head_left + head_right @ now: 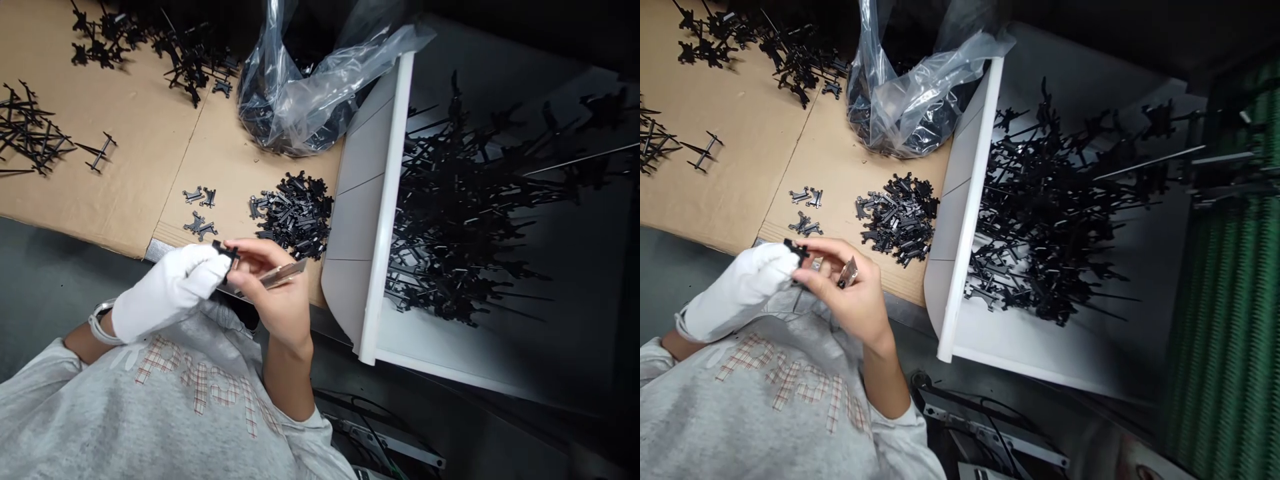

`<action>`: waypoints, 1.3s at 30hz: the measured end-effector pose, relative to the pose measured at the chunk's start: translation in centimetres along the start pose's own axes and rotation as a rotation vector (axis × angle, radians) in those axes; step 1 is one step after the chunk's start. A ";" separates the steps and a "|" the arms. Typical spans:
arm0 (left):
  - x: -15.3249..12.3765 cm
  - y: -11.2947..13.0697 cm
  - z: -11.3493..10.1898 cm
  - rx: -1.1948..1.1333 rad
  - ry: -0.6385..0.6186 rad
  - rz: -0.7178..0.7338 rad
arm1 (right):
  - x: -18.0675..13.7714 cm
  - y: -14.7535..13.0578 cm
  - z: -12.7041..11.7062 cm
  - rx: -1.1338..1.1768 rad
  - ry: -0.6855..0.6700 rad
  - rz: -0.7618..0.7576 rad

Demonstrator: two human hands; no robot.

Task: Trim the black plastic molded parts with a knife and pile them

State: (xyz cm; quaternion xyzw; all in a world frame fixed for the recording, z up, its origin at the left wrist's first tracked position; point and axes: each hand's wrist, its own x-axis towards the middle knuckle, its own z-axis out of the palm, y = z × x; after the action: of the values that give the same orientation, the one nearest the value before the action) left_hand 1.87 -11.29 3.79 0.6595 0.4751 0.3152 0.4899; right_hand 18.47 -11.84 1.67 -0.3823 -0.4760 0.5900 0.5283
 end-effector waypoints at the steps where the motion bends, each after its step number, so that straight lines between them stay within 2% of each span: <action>1: 0.3 -0.3 0.0 0.033 -0.027 0.028 | 0.1 0.0 -0.4 -0.032 0.018 0.055; 3: 1.1 -1.5 -0.4 0.156 -0.023 0.065 | 0.6 -0.1 -1.5 -0.160 0.080 0.130; 4: 1.6 -2.3 -0.8 0.248 0.029 0.060 | 1.0 -0.1 -2.2 -0.261 0.120 0.149; 7: 3.8 -5.0 -2.7 0.604 0.308 -0.024 | 2.8 0.3 -4.6 -0.679 0.379 0.174; 8: 4.7 -5.7 -3.4 0.718 0.295 -0.063 | 3.4 0.5 -5.3 -0.807 0.436 0.177; 11: 7.1 -7.0 -4.7 0.937 0.133 -0.156 | 5.0 1.5 -6.4 -1.061 0.501 0.166; 13: 8.1 -7.2 -5.2 0.990 0.065 -0.191 | 5.4 1.8 -6.5 -1.146 0.532 0.146; 15: 8.6 -6.9 -5.4 0.986 0.053 -0.234 | 5.2 1.5 -6.2 -1.150 0.573 0.110; 17: 8.5 -6.4 -5.5 0.932 0.064 -0.256 | 4.6 1.0 -5.7 -1.051 0.586 0.077; 19: 7.9 -5.7 -5.3 0.793 0.117 -0.208 | 3.7 0.5 -4.8 -0.843 0.513 0.093; 22: 6.6 -4.7 -4.1 0.505 0.279 -0.068 | 2.8 0.9 -2.8 -0.425 0.258 0.163; 24: 5.9 -4.2 -3.0 0.327 0.354 -0.020 | 2.7 1.9 -1.3 -0.224 0.128 0.182; 26: 5.4 -3.8 -1.9 0.166 0.348 -0.018 | 2.9 2.9 0.0 -0.077 0.061 0.198; 28: 4.9 -3.5 -1.0 0.006 0.308 -0.040 | 3.1 3.5 0.7 0.025 0.052 0.213; 31: 4.1 -3.3 -0.5 -0.206 0.290 -0.097 | 3.2 3.1 0.7 0.028 0.102 0.152; 33: 3.4 -3.3 -0.8 -0.336 0.251 -0.166 | 3.0 2.2 0.2 -0.089 0.129 0.021; 34: 3.1 -3.4 -1.0 -0.400 0.192 -0.209 | 2.9 1.7 -0.1 -0.165 0.117 -0.056; 36: 2.7 -3.4 -1.5 -0.507 -0.002 -0.310 | 2.6 0.9 -0.6 -0.317 0.045 -0.188; 38: 2.4 -3.1 -1.7 -0.546 -0.182 -0.380 | 2.4 0.3 -1.1 -0.434 -0.051 -0.257; 39: 2.4 -2.9 -1.7 -0.542 -0.229 -0.388 | 2.2 0.1 -1.2 -0.476 -0.084 -0.264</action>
State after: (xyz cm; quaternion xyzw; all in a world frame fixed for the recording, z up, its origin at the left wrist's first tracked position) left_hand 0.26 -8.27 1.51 0.4338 0.4327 0.2548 0.7481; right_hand 19.28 -9.46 1.41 -0.4059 -0.6684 0.4028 0.4757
